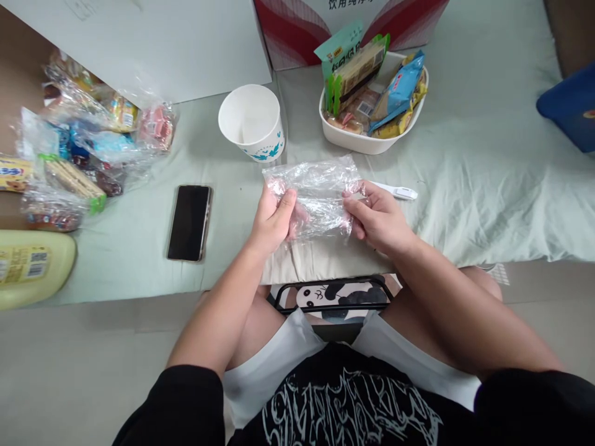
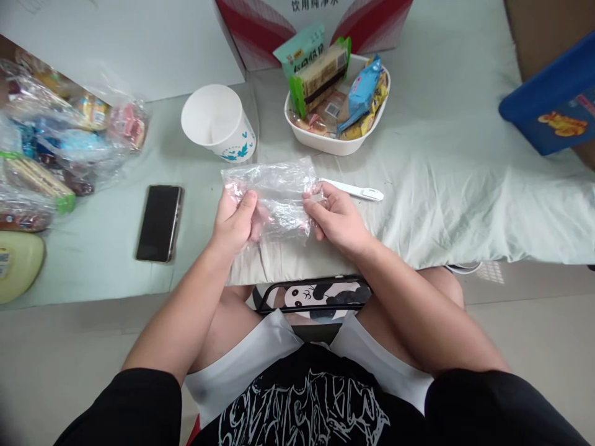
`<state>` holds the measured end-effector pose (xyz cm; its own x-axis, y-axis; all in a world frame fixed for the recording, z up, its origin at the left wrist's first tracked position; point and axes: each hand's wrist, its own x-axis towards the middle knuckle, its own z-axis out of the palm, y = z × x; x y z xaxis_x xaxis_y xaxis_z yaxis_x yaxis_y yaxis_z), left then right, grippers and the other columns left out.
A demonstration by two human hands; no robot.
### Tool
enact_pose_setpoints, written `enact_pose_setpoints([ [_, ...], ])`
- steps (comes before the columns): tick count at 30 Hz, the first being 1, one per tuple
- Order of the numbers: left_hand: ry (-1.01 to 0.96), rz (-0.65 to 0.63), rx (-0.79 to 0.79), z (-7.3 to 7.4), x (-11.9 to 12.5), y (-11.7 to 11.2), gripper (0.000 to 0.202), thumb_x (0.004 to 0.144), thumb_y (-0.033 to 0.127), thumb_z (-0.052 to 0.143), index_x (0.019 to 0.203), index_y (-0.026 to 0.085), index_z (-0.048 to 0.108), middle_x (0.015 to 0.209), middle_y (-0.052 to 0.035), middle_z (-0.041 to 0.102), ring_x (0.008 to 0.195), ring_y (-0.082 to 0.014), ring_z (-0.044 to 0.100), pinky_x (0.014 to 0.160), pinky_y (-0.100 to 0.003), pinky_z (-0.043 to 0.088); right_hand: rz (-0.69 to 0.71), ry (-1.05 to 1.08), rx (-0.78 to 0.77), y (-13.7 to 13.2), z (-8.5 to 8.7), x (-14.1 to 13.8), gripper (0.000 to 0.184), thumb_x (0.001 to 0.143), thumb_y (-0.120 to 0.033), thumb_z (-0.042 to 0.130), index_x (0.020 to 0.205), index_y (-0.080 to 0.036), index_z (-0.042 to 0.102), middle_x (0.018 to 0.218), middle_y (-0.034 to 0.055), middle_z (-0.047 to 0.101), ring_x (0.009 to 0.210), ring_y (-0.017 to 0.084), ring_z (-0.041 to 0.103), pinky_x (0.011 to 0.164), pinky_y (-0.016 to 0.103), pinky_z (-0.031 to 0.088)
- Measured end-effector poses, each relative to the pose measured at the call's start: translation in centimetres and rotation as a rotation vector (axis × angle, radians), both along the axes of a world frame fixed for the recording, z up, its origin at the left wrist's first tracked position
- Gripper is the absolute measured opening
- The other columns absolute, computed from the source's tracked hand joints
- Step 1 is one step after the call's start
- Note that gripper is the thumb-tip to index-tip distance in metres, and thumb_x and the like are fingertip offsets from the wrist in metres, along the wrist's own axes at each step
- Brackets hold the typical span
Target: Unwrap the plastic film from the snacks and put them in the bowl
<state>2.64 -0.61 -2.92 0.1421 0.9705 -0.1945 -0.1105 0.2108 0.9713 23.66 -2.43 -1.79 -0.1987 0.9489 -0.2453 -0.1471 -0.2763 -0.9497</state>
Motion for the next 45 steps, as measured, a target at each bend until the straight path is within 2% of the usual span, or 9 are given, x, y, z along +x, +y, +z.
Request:
enact_pose_setpoints([
  [4, -0.063, 0.068, -0.016, 0.8, 0.2, 0.2, 0.047, 0.084, 0.061, 0.077, 0.100, 0.027, 0.049, 0.055, 0.0106, 0.061, 0.028, -0.0049, 0.038, 0.028, -0.027, 0.012, -0.066, 0.013, -0.004, 0.0, -0.4, 0.4, 0.034, 0.089, -0.055, 0.067, 0.101, -0.025, 0.057, 0.058, -0.0076, 0.052, 0.044, 0.010, 0.048, 0.042, 0.023, 0.040],
  [7, -0.123, 0.088, -0.023, 1.0, 0.5, 0.2, 0.048, 0.083, 0.059, 0.079, 0.096, 0.027, 0.047, 0.054, 0.0110, 0.058, 0.029, -0.0043, 0.040, 0.029, -0.028, 0.010, -0.104, 0.082, 0.033, 0.1, -0.9, 0.4, 0.038, 0.088, -0.060, 0.062, 0.100, -0.025, 0.057, 0.083, 0.0009, 0.065, 0.071, 0.016, 0.066, 0.065, 0.032, 0.058],
  [11, -0.132, 0.050, 0.002, 0.6, 0.7, 0.0, 0.050, 0.082, 0.062, 0.078, 0.097, 0.027, 0.046, 0.051, 0.0133, 0.054, 0.026, -0.0037, 0.037, 0.028, -0.026, 0.014, -0.007, 0.235, -0.030, 0.0, -0.5, 0.1, 0.053, 0.078, -0.064, 0.072, 0.110, -0.025, 0.059, 0.106, 0.0076, 0.072, 0.096, 0.025, 0.072, 0.081, 0.043, 0.061],
  [15, -0.014, -0.031, 0.023, -0.3, 0.4, 0.0, 0.051, 0.085, 0.066, 0.072, 0.104, 0.026, 0.047, 0.059, 0.0118, 0.064, 0.026, -0.0044, 0.040, 0.028, -0.025, 0.020, 0.126, 0.238, -0.210, -0.3, 0.4, 0.1, 0.055, 0.077, -0.058, 0.076, 0.116, -0.020, 0.066, 0.089, 0.0070, 0.074, 0.083, 0.025, 0.073, 0.072, 0.040, 0.061],
  [22, 0.016, -0.166, -0.031, -0.3, -0.5, 0.4, 0.063, 0.083, 0.063, 0.074, 0.125, 0.024, 0.048, 0.070, 0.0033, 0.075, 0.038, -0.0097, 0.058, 0.034, -0.023, 0.034, -0.032, -0.013, -0.165, -0.5, 0.1, 0.1, 0.031, 0.082, -0.041, 0.073, 0.102, -0.016, 0.075, 0.060, -0.0007, 0.063, 0.051, 0.013, 0.058, 0.054, 0.029, 0.050],
  [28, 0.054, -0.185, -0.114, 0.5, -0.5, 0.6, 0.048, 0.082, 0.059, 0.074, 0.102, 0.016, 0.062, 0.064, -0.0014, 0.073, 0.045, -0.0153, 0.066, 0.037, -0.023, 0.043, -0.006, 0.026, -0.120, -0.5, 0.0, 0.7, 0.032, 0.082, -0.045, 0.073, 0.101, -0.019, 0.075, 0.069, -0.0001, 0.065, 0.058, 0.012, 0.058, 0.055, 0.028, 0.047],
  [35, 0.043, -0.205, 0.032, 0.2, -1.3, 0.9, 0.038, 0.083, 0.049, 0.077, 0.105, 0.021, 0.065, 0.054, 0.0054, 0.068, 0.044, -0.0129, 0.064, 0.045, -0.023, 0.051, -0.082, 0.086, -0.110, -0.3, -0.3, 0.7, 0.031, 0.080, -0.029, 0.066, 0.110, -0.023, 0.070, 0.059, -0.0052, 0.059, 0.049, 0.012, 0.049, 0.051, 0.027, 0.040],
  [40, -0.130, -0.156, 0.070, 0.7, -1.6, 1.1, 0.028, 0.074, 0.043, 0.083, 0.084, 0.023, 0.067, 0.055, 0.0070, 0.062, 0.042, -0.0094, 0.057, 0.039, -0.020, 0.045, -0.093, 0.173, -0.057, -0.1, -0.1, 0.5, 0.013, 0.074, -0.033, 0.068, 0.078, -0.025, 0.059, 0.058, -0.0045, 0.054, 0.046, 0.011, 0.046, 0.045, 0.026, 0.035],
  [45, -0.182, -0.138, 0.054, 1.5, -1.9, 1.3, 0.025, 0.075, 0.043, 0.074, 0.067, 0.019, 0.070, 0.060, 0.0000, 0.061, 0.051, -0.0098, 0.057, 0.045, -0.022, 0.046, -0.053, 0.064, 0.059, 0.1, -0.4, 1.2, 0.016, 0.077, -0.039, 0.058, 0.072, -0.024, 0.058, 0.063, 0.0009, 0.054, 0.053, 0.014, 0.047, 0.051, 0.030, 0.037],
])
